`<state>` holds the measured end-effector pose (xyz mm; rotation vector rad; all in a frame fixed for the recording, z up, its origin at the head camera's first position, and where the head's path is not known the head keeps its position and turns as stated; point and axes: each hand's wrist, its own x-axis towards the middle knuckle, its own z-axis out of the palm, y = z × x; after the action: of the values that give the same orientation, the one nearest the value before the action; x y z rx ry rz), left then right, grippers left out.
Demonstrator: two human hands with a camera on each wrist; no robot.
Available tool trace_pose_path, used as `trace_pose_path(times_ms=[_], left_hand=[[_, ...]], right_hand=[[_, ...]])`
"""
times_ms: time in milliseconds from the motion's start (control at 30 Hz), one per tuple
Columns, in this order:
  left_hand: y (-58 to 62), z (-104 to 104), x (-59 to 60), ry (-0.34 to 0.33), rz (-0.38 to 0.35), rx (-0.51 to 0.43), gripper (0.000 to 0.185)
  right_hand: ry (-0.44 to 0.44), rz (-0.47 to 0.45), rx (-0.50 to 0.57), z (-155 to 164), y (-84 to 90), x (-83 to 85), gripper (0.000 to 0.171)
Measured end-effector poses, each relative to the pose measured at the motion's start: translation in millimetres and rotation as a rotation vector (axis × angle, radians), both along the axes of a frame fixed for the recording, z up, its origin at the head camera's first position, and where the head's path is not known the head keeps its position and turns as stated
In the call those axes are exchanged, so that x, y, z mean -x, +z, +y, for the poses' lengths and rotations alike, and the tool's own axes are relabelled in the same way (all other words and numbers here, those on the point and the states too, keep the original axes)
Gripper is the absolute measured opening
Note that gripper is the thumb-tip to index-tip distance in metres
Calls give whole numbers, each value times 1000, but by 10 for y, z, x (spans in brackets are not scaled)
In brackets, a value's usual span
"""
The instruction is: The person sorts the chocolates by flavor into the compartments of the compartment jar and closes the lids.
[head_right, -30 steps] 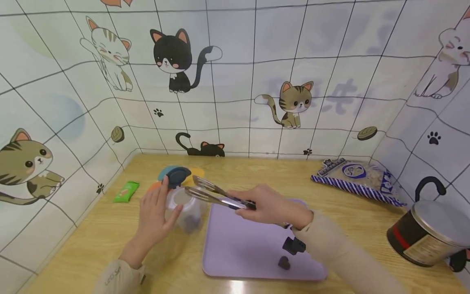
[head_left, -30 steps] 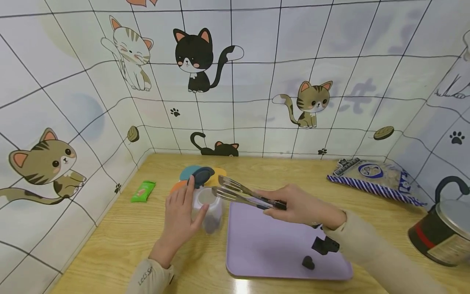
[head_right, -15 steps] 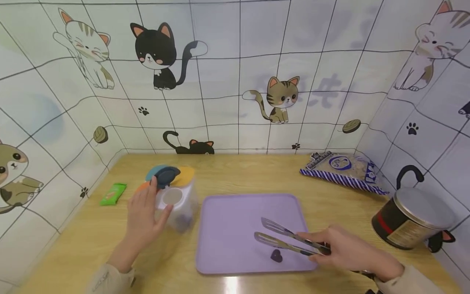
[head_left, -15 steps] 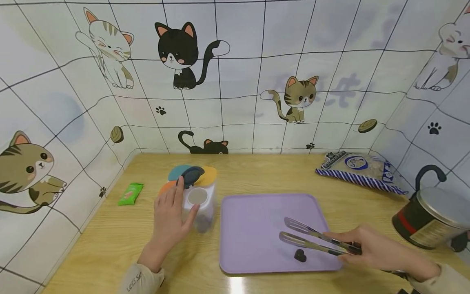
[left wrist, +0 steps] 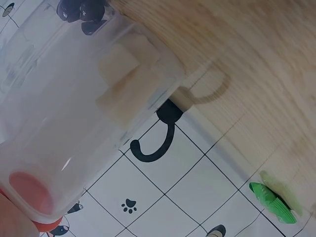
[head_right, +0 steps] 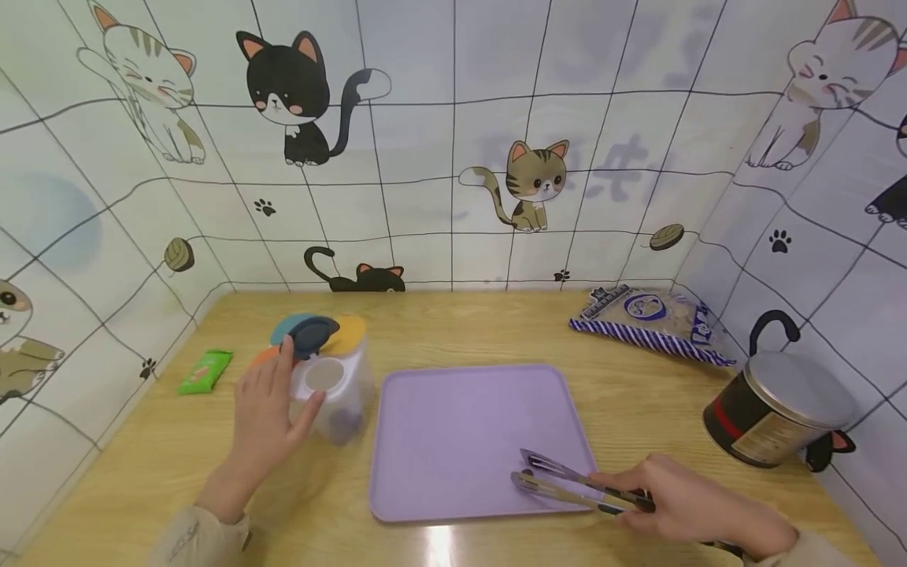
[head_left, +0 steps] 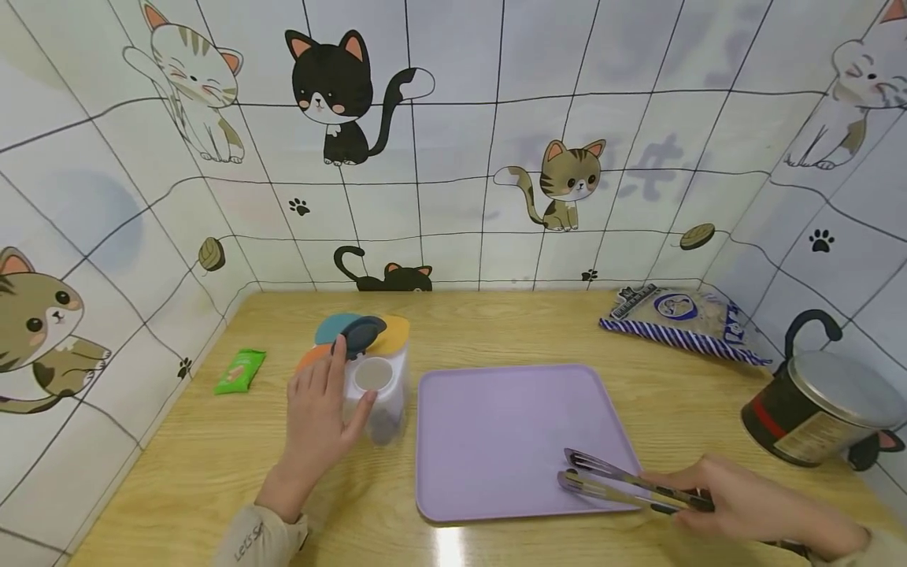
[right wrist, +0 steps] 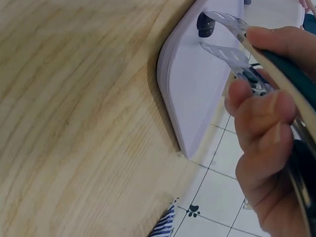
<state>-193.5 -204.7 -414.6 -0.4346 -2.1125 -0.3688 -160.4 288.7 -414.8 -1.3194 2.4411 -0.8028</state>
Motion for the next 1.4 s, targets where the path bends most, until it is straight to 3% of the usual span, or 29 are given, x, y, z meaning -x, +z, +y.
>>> trace_pose_path(times_ms=[233,400,533,667,833,1033,1200,1400], left_hand=[[12,-57,-41,24,-17,15,73],[30,-103,-82,52,-67,31,74],[43,-138,-95,63,-55,39,74],[57,-168,-94,63,-15,32,73],[67,-167,-85,59,-23,37,73],[50,-109,-69,69,-51,47,74],[41,-48,-49,67,-54,56,73],[52,-18,-57,72,-73,69,73]], right_hand=[[65,-56,39,-41,-11,93,42],[74,-4,45,-111,40,147,41],[50,59,10,-252,212,277,39],[80,149,-36,-552,488,491,38],[162,281,-68,-1108,836,714,37],[228,281,-57,-1769,1144,876,37],[293,304,-40,-2117,1201,966,37],[270,227,-44,-2250,1140,979,38]])
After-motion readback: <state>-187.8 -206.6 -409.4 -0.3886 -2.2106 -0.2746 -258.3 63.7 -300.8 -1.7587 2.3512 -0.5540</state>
